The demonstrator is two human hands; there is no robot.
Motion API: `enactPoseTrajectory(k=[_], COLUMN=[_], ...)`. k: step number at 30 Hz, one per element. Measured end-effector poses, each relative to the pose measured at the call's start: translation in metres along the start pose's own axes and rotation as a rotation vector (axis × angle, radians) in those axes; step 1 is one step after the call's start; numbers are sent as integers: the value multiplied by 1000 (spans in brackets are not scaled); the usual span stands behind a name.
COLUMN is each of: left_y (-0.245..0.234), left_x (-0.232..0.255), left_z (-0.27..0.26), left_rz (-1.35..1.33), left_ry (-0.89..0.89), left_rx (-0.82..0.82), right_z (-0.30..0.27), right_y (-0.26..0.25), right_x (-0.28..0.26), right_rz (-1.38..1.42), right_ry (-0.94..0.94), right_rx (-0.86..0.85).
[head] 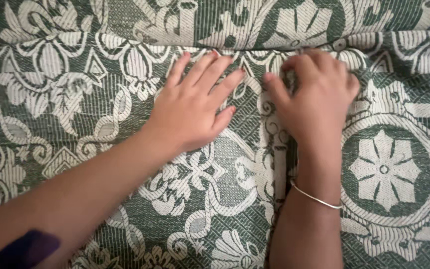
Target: The person folds a patterned bedspread on a wooden bed frame, tucking the edges under the mattress and smoothing the surface. They then fold the spread in half and place a pillow on the bed.
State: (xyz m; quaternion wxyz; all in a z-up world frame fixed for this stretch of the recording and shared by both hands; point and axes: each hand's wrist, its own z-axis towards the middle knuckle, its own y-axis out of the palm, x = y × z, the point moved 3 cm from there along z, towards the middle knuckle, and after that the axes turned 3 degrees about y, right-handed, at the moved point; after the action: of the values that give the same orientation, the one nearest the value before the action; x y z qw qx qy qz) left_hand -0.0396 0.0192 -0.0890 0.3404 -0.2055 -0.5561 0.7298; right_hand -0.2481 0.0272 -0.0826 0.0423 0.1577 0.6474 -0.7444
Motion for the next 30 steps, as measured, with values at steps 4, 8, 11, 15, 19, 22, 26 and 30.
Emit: enactPoseTrajectory(k=[4,8,11,15,19,22,26,30], left_y=[7,9,18,21,23,17,9,3], left_x=[-3,-3,-4,-5,-6,-5,-2,9], left_z=[-2,-4,-5,-8,-6,-11,-5,16], left_rz=[19,-15,-18,-34,-87,-127,-117,-34], left_ry=[-39,-61,-63,-101,-87,-89,-76,-220], left_rx=[-79,-77,-41,-38,9,28,29,-94], right_z=[-3,0,-4,-4,-15,-16,-8,-5], right_y=[19,29,30,14,-3,-25,-19,-2], right_x=[1,10,4,0,34,72,84,86], right_rz=[1,33,26,163,519,150,-2,-56], right_ry=[-242,-122,-136,-135,-39,42,-97,-37], right_rx=[97,-8,61,202,231,241,183,163])
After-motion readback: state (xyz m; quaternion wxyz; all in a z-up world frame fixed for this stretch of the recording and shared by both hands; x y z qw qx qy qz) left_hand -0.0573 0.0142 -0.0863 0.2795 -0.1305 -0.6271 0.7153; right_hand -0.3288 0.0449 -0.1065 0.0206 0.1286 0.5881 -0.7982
